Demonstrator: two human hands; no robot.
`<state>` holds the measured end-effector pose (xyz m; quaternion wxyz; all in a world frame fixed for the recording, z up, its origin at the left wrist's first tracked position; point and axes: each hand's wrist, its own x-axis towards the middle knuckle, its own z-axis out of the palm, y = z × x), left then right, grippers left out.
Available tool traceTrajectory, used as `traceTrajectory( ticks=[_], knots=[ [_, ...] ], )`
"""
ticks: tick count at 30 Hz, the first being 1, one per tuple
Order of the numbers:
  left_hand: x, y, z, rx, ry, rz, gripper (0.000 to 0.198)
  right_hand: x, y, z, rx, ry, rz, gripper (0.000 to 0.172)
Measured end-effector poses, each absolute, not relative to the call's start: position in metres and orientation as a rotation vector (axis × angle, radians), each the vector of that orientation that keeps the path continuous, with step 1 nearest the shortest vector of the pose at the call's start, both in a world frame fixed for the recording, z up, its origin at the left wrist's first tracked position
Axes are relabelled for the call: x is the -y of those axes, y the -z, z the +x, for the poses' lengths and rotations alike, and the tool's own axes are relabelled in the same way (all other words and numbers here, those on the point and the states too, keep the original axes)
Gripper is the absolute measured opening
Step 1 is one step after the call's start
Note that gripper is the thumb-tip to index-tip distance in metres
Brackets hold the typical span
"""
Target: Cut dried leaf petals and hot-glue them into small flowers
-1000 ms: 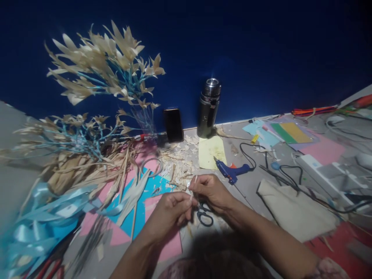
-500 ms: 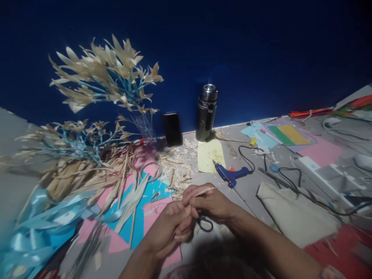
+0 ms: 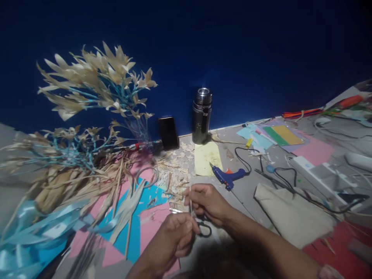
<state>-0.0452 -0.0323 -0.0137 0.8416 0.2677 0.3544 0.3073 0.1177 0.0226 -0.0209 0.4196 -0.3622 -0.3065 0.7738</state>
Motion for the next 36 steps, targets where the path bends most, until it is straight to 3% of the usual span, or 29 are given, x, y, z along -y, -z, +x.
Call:
traceTrajectory(
  ticks=[7, 13, 20, 36],
  knots=[
    [0.039, 0.015, -0.054, -0.707, -0.613, 0.499, 0.035, -0.032, 0.009, 0.127, 0.667, -1.883, -0.900, 0.039],
    [0.044, 0.019, -0.057, -0.938, -0.626, 0.576, 0.043, -0.030, 0.013, 0.122, 0.560, -1.780, -0.888, 0.048],
    [0.046, 0.025, -0.060, -0.954, -0.579, 0.614, 0.045, -0.036, 0.010, 0.129, 0.679, -1.681, -0.957, 0.039],
    [0.053, 0.025, -0.058, -1.229, -0.651, 0.807, 0.026, -0.040, 0.015, 0.132, 0.668, -1.539, -1.007, 0.057]
  ],
)
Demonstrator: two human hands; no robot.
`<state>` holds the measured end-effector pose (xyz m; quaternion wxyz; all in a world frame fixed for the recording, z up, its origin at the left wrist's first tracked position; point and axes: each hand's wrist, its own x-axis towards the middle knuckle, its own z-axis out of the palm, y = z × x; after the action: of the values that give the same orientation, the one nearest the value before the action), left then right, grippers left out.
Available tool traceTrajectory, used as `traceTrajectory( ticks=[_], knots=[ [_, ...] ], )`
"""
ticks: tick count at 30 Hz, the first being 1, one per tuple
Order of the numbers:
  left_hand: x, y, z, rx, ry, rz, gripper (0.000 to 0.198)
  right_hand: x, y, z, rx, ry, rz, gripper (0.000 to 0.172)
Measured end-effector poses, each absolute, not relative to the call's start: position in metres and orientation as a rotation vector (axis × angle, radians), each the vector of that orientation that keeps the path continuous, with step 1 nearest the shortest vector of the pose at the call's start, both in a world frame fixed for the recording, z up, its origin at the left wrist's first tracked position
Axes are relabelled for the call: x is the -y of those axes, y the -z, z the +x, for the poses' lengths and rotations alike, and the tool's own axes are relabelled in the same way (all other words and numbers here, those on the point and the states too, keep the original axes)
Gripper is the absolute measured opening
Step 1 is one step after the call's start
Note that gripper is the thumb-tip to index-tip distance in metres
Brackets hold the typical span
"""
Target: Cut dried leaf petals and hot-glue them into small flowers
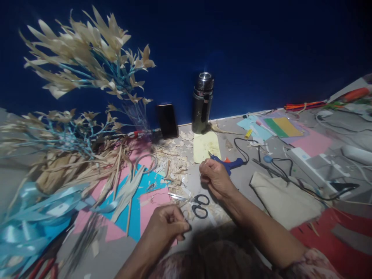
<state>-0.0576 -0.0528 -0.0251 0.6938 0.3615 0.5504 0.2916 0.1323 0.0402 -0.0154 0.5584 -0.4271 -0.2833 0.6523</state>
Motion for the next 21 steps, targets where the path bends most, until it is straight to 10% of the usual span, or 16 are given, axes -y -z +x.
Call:
traceTrajectory(
  ticks=[8, 21],
  knots=[
    [0.044, -0.002, -0.091, -1.192, -0.844, 0.772, 0.029, -0.016, -0.012, 0.160, 1.785, -1.185, -1.365, 0.018],
    [0.046, 0.002, -0.101, -1.414, -0.850, 0.830, 0.037, 0.011, -0.003, 0.160, 2.607, -0.918, -1.618, 0.010]
  ],
)
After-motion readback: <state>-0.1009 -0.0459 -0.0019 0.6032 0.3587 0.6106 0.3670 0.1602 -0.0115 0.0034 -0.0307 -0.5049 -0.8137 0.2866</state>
